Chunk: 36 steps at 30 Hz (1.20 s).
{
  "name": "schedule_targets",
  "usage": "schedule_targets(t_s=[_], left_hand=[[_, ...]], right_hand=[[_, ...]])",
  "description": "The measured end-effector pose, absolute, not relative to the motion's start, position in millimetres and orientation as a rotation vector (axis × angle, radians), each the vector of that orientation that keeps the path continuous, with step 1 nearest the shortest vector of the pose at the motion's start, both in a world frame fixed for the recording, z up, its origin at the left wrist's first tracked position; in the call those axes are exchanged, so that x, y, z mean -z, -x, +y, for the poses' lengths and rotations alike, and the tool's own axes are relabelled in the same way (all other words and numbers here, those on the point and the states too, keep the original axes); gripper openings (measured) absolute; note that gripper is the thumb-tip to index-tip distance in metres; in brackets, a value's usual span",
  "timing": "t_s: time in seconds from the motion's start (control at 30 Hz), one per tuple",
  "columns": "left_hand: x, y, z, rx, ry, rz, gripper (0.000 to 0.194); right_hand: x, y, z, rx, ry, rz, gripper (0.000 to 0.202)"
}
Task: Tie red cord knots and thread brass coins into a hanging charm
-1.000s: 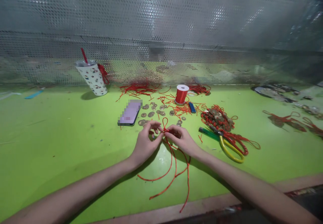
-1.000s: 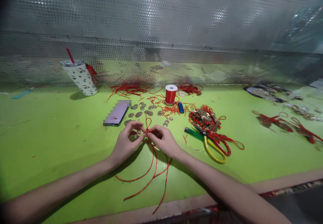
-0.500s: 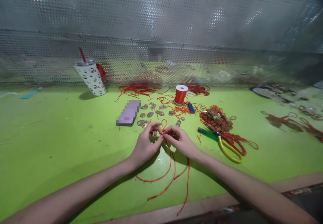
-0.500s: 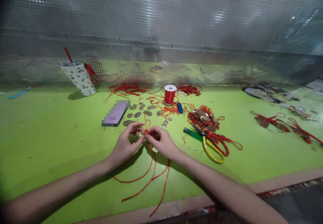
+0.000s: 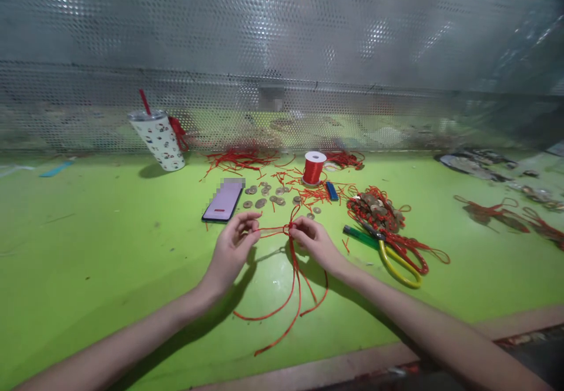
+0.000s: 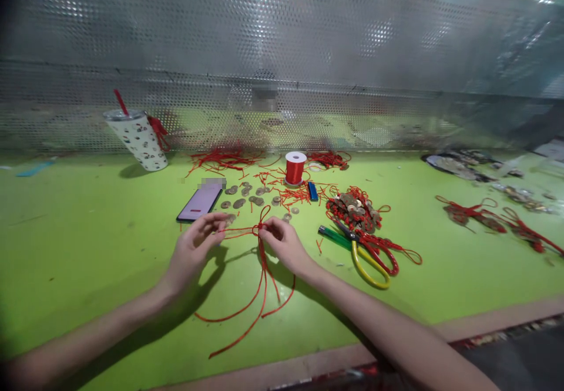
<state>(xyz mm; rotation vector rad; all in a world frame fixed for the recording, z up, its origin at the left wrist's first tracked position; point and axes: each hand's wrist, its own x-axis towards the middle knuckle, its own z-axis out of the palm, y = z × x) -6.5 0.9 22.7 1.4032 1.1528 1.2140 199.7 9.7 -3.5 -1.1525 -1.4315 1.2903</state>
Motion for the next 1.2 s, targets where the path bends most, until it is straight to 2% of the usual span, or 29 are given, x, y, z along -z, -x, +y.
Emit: schedule_targets(t_s=[0.13, 0.3, 0.5, 0.73, 0.9, 1.2], left_hand=[[-28, 50, -18, -1.135, -1.484, 1.272, 0.022], [-20, 96, -39, -0.975, -1.869, 1.465, 0.019], [-20, 82, -47, -0.94, -2.268, 1.453, 0.032], [-19, 5, -7, -0.756, -1.923, 1.123, 0.047], [-4, -20, 29, -0.734, -1.77, 0.986, 0.021], [6, -19, 36, -0.801, -1.508, 0.914, 0.028]], right_hand=[[5, -199, 11, -1.305, 1.162, -1.382, 0.029], [5, -200, 11, -1.31, 1.179, -1.373, 0.028], [2, -200, 8, -1.148, 1.181, -1.569, 0.023], [2, -198, 5, -1.084, 1.176, -1.659, 0.019], [0, -201, 10, -1.114, 1.19, -1.692, 0.014], [2, -206, 17, -1.045, 1.221, -1.592, 0.022]])
